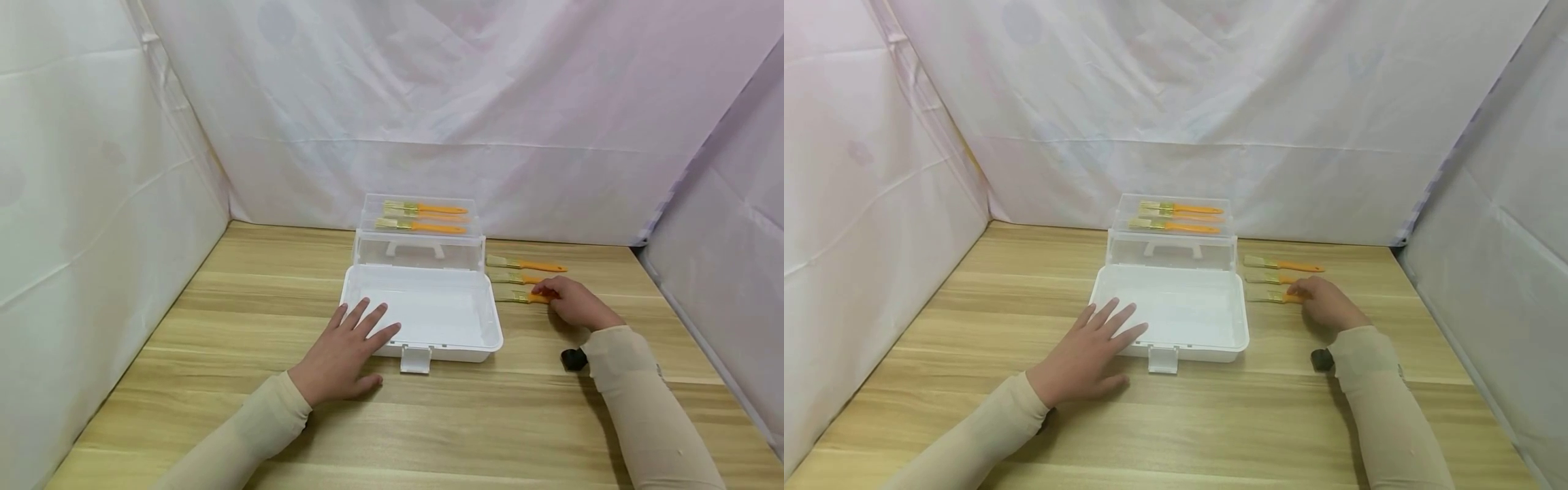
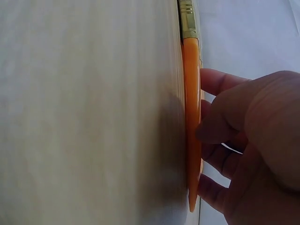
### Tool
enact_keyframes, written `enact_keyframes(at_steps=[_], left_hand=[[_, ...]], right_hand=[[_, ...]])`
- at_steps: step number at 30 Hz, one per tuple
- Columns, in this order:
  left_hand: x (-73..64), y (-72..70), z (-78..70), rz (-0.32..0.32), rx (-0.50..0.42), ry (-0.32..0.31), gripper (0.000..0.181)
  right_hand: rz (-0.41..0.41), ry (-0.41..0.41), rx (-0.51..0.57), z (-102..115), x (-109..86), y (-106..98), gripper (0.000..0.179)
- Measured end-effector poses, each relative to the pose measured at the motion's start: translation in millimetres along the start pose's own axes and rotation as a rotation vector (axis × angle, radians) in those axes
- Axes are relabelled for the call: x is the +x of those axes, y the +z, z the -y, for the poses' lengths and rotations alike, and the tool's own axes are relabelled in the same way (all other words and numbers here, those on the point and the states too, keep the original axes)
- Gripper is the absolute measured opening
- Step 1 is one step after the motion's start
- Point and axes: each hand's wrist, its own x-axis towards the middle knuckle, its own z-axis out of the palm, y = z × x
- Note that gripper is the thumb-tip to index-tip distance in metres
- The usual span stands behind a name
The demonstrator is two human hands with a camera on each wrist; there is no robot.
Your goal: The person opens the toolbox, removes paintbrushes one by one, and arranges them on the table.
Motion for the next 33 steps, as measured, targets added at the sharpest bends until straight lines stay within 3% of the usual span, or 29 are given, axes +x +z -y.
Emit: enact_keyframes(at_steps=[4,12,24,33], left_hand=[[-0.1,-0.6,-0.2,0.005,-0.005,-0.002,0.083],[-0.6,-1.1,-0.3,0.008,-0.017,-0.002,0.084],[0.1,-2.6,-1.1,-0.001,-0.013,0.006,0.084],[-0.4,-3.0,-1.0,-0.008,-0.014,0.005,0.083]], right_hand=[[0.008,-0.003,0.002,2,0.8,-2,0.035],[-0.031,0.089,0.044,25,2.6,-17,0.027],[-0.117,-0.009,0.023,74,25.6,-45,0.033],[-0.101,-0.083,-0.046,117,56.4,-58,0.03]])
